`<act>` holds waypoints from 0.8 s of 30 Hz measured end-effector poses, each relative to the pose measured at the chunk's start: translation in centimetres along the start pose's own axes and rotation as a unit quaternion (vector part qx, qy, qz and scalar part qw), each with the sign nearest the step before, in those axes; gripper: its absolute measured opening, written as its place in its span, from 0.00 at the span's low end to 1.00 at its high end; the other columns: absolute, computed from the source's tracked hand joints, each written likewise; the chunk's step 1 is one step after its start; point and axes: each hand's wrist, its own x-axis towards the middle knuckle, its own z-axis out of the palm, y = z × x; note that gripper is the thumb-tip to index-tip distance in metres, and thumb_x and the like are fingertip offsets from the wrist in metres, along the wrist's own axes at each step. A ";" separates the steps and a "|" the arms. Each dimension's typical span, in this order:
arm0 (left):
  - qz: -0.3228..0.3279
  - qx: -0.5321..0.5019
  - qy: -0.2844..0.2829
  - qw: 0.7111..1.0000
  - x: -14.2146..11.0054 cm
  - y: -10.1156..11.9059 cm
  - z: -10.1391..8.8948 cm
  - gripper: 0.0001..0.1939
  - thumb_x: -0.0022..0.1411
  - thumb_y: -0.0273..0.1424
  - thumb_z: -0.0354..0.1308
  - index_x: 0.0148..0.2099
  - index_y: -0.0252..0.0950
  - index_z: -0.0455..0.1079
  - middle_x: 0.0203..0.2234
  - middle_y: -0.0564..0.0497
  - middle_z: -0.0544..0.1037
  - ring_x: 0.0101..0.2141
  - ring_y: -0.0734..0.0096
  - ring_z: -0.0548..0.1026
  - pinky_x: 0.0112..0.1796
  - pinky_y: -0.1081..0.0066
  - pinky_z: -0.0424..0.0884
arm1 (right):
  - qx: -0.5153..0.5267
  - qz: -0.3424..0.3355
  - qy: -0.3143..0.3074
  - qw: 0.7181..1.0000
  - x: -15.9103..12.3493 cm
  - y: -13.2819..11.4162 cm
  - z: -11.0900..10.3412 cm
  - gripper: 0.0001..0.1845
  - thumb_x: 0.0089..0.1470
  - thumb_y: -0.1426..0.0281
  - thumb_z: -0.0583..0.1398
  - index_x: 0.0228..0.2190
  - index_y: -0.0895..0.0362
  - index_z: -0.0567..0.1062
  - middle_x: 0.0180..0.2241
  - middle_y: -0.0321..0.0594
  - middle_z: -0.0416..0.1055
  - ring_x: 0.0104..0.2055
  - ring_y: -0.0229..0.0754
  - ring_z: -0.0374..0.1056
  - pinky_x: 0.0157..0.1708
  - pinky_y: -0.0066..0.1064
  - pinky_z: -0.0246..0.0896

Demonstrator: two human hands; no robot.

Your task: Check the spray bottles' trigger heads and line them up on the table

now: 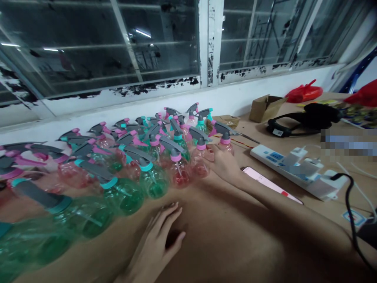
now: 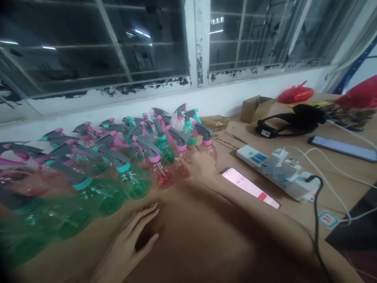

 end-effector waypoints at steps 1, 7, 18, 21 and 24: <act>-0.005 -0.016 0.001 1.000 0.2 0.3 0.1 0.23 0.65 0.33 0.53 0.60 0.46 0.55 0.54 0.50 0.68 0.52 0.58 0.69 0.50 0.56 0.68 | -0.004 0.001 -0.003 1.000 -0.1 0.0 -0.1 0.22 0.56 0.59 0.55 0.46 0.62 0.70 0.43 0.54 0.74 0.44 0.58 0.71 0.37 0.44 0.64; -0.038 -0.132 -0.013 0.990 2.2 2.2 0.5 0.18 0.65 0.29 0.51 0.56 0.47 0.58 0.52 0.51 0.69 0.51 0.60 0.69 0.51 0.56 0.66 | -0.017 -0.014 -0.026 0.999 -2.2 0.3 -1.7 0.26 0.54 0.55 0.56 0.47 0.61 0.70 0.42 0.54 0.74 0.42 0.60 0.71 0.35 0.45 0.65; -0.045 -0.203 0.075 0.975 4.2 4.6 1.2 0.33 0.57 0.32 0.58 0.62 0.40 0.48 0.56 0.42 0.61 0.57 0.53 0.61 0.54 0.50 0.59 | 0.082 -0.068 -0.109 0.988 -9.8 -2.4 -5.5 0.28 0.52 0.51 0.58 0.48 0.57 0.68 0.44 0.49 0.72 0.37 0.50 0.71 0.33 0.40 0.67; -0.046 -0.215 0.042 0.975 3.2 4.6 1.1 0.38 0.56 0.33 0.61 0.63 0.42 0.44 0.56 0.42 0.61 0.56 0.52 0.63 0.53 0.50 0.62 | 0.079 -0.076 -0.149 0.983 -10.9 -3.4 -6.1 0.27 0.52 0.50 0.58 0.44 0.59 0.70 0.41 0.50 0.72 0.37 0.51 0.71 0.36 0.43 0.67; -0.049 -0.214 0.011 0.976 2.2 4.5 0.7 0.39 0.55 0.34 0.62 0.63 0.43 0.44 0.56 0.43 0.63 0.55 0.52 0.65 0.52 0.51 0.64 | 0.086 -0.105 -0.154 0.979 -10.6 -4.0 -6.5 0.28 0.48 0.48 0.59 0.41 0.58 0.72 0.39 0.49 0.73 0.41 0.54 0.69 0.41 0.46 0.65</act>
